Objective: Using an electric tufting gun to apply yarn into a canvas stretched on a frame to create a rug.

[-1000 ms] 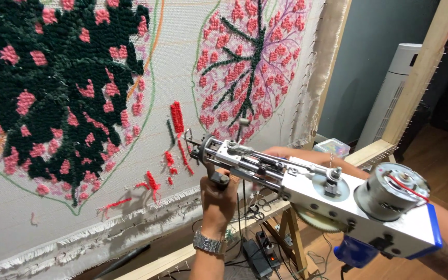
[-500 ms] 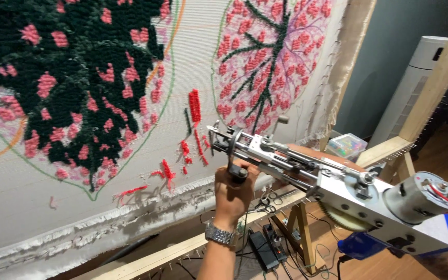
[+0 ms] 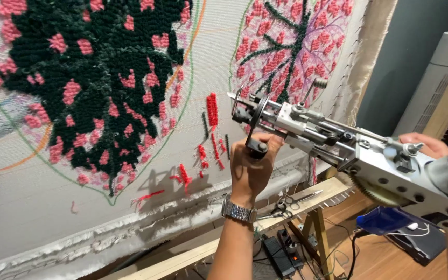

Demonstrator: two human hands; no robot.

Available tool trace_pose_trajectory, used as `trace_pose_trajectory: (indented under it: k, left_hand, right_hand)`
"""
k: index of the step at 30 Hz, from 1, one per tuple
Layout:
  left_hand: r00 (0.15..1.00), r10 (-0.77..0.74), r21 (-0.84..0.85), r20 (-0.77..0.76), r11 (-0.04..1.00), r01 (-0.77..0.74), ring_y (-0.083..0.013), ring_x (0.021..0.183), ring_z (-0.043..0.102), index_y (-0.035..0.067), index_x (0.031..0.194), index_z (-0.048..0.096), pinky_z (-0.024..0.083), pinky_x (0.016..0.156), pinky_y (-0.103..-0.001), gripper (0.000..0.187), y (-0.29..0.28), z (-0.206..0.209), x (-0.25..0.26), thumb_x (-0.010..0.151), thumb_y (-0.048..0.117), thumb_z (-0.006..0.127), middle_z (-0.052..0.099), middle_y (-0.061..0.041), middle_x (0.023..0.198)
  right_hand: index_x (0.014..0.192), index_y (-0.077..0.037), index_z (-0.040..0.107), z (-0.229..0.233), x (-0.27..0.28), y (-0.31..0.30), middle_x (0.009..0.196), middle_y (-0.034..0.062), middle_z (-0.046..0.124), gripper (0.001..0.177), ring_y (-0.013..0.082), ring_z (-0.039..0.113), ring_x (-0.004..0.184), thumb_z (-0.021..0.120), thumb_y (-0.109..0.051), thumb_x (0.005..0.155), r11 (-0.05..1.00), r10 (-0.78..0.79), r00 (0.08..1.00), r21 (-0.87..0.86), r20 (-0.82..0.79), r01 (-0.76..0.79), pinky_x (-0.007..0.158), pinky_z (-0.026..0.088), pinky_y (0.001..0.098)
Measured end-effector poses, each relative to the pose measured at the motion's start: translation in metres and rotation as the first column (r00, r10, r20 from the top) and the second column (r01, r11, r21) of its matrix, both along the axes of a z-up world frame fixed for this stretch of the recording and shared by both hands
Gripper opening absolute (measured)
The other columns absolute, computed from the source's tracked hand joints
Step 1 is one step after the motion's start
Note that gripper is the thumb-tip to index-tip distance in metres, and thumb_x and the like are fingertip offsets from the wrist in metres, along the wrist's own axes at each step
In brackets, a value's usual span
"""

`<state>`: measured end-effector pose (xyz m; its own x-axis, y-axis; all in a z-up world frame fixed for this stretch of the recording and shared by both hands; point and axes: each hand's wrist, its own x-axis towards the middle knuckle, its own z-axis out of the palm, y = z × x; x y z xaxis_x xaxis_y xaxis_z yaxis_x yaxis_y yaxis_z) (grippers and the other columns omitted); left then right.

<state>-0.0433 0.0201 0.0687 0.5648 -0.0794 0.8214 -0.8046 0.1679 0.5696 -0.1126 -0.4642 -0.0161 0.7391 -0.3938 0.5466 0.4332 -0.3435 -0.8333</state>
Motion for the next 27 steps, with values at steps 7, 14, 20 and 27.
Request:
trace_pose_trajectory:
  k: [7, 14, 20, 27]
  left_hand:
    - [0.988, -0.152, 0.008, -0.003, 0.988, 0.152, -0.0055, 0.055, 0.060, 0.006, 0.091, 0.078, 0.043, 0.048, -0.026, 0.020, -0.024, -0.007, 0.017, 0.096, 0.025, 0.073, 0.071, -0.001, 0.068]
    - [0.969, -0.231, 0.107, 0.087, 0.969, 0.221, -0.0057, 0.067, 0.065, 0.007, 0.094, 0.078, 0.052, 0.059, -0.026, 0.020, -0.059, -0.004, 0.001, 0.095, 0.026, 0.076, 0.074, -0.001, 0.077]
    - [0.967, -0.254, 0.217, 0.005, 0.944, 0.247, -0.0066, 0.064, 0.066, 0.007, 0.092, 0.080, 0.050, 0.055, -0.025, 0.020, -0.074, -0.008, 0.004, 0.093, 0.027, 0.078, 0.075, 0.000, 0.075]
    - [0.712, -0.640, -0.020, -0.290, 0.747, 0.664, -0.0091, 0.072, 0.076, 0.001, 0.089, 0.075, 0.064, 0.063, -0.027, 0.022, -0.085, 0.001, -0.017, 0.095, 0.022, 0.073, 0.078, 0.000, 0.084]
  right_hand:
    - [0.121, 0.000, 0.060, -0.097, 0.020, -0.141, 0.104, 0.0126, 0.068, 0.029, 0.0230, 0.064, 0.092, 0.062, -0.026, 0.108, 0.893, 0.273, 0.962, 0.376, -0.013, -0.248, 0.083, 0.051, 0.0386]
    - [0.122, 0.001, 0.060, -0.124, 0.071, -0.088, 0.105, 0.0143, 0.068, 0.034, 0.0252, 0.067, 0.094, 0.064, -0.028, 0.104, 0.770, 0.543, 0.839, 0.423, -0.039, -0.479, 0.088, 0.055, 0.0429]
    - [0.123, 0.002, 0.060, -0.101, 0.109, 0.046, 0.105, 0.0157, 0.068, 0.037, 0.0273, 0.068, 0.096, 0.065, -0.029, 0.102, 0.591, 0.745, 0.666, 0.488, -0.026, -0.642, 0.092, 0.058, 0.0468]
    - [0.106, -0.007, 0.057, -0.020, 0.054, 0.145, 0.111, 0.0116, 0.069, 0.039, 0.0230, 0.075, 0.106, 0.067, -0.036, 0.083, 0.560, 0.754, 0.657, 0.516, 0.007, -0.648, 0.097, 0.062, 0.0408]
